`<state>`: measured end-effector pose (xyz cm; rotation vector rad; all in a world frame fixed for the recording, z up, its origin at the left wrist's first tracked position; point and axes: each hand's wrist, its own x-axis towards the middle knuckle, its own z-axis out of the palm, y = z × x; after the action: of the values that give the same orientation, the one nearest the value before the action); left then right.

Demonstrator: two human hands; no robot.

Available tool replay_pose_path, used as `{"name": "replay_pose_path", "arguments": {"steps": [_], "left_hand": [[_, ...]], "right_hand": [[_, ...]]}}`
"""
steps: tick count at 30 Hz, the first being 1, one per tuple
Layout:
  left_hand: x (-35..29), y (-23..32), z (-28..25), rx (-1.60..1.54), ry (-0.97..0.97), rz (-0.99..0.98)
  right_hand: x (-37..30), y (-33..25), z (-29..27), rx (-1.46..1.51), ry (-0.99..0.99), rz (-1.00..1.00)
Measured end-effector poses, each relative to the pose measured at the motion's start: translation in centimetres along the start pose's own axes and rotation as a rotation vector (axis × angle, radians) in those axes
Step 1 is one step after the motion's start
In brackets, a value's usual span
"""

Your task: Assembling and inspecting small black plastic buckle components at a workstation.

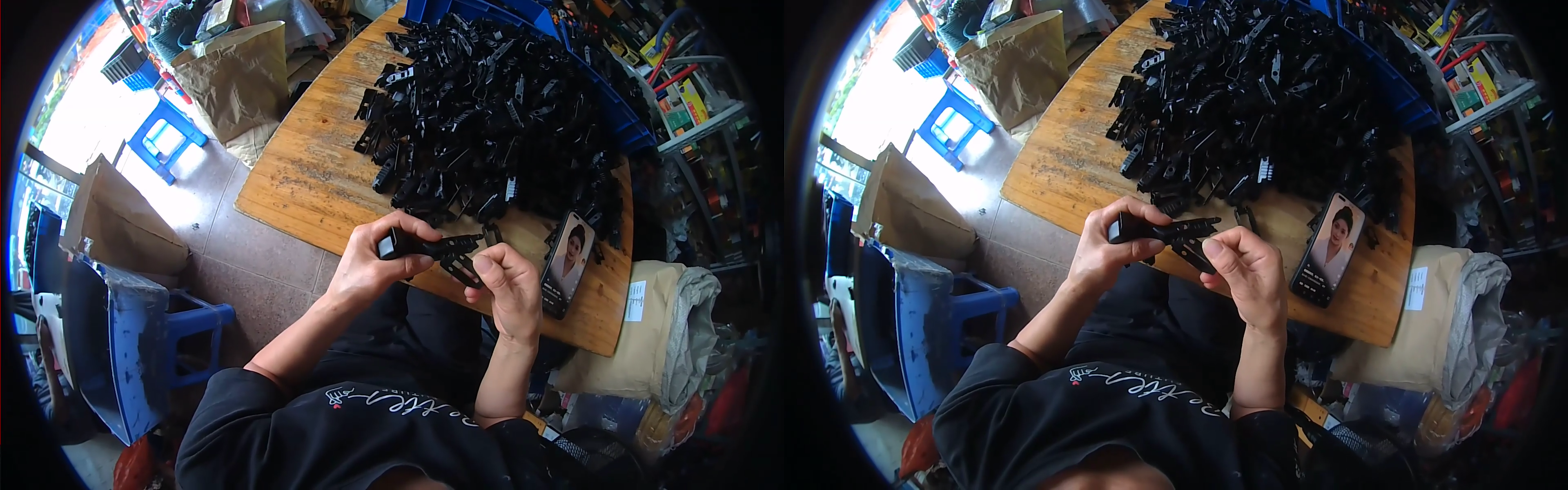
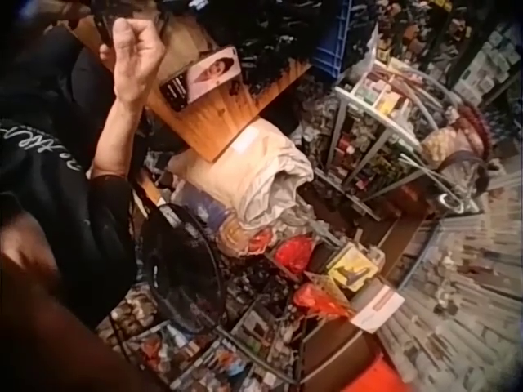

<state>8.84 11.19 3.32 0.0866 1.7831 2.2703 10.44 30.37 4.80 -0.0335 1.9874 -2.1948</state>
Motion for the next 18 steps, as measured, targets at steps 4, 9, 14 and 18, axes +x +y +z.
{"name": "replay_pose_path", "arguments": {"steps": [4, 9, 14, 18], "left_hand": [[0.1, -0.6, -0.2, -0.021, -0.026, -0.008], [-0.3, -0.9, 0.4, 0.160, 0.003, 0.119], [-0.6, -1.4, 1.2, 0.323, 0.054, 0.400], [-1.0, -0.8, 1.2, 0.186, 0.034, 0.215]], "right_hand": [[-0.4, -0.1, -0.3, -0.049, 0.018, 0.022], [-0.6, -0.2, 0.5, -0.100, 0.050, -0.001], [-0.7, 0.8, 1.2, -0.235, 0.123, -0.204], [-0.8, 1.0, 1.0, -0.135, 0.163, -0.252]]}}
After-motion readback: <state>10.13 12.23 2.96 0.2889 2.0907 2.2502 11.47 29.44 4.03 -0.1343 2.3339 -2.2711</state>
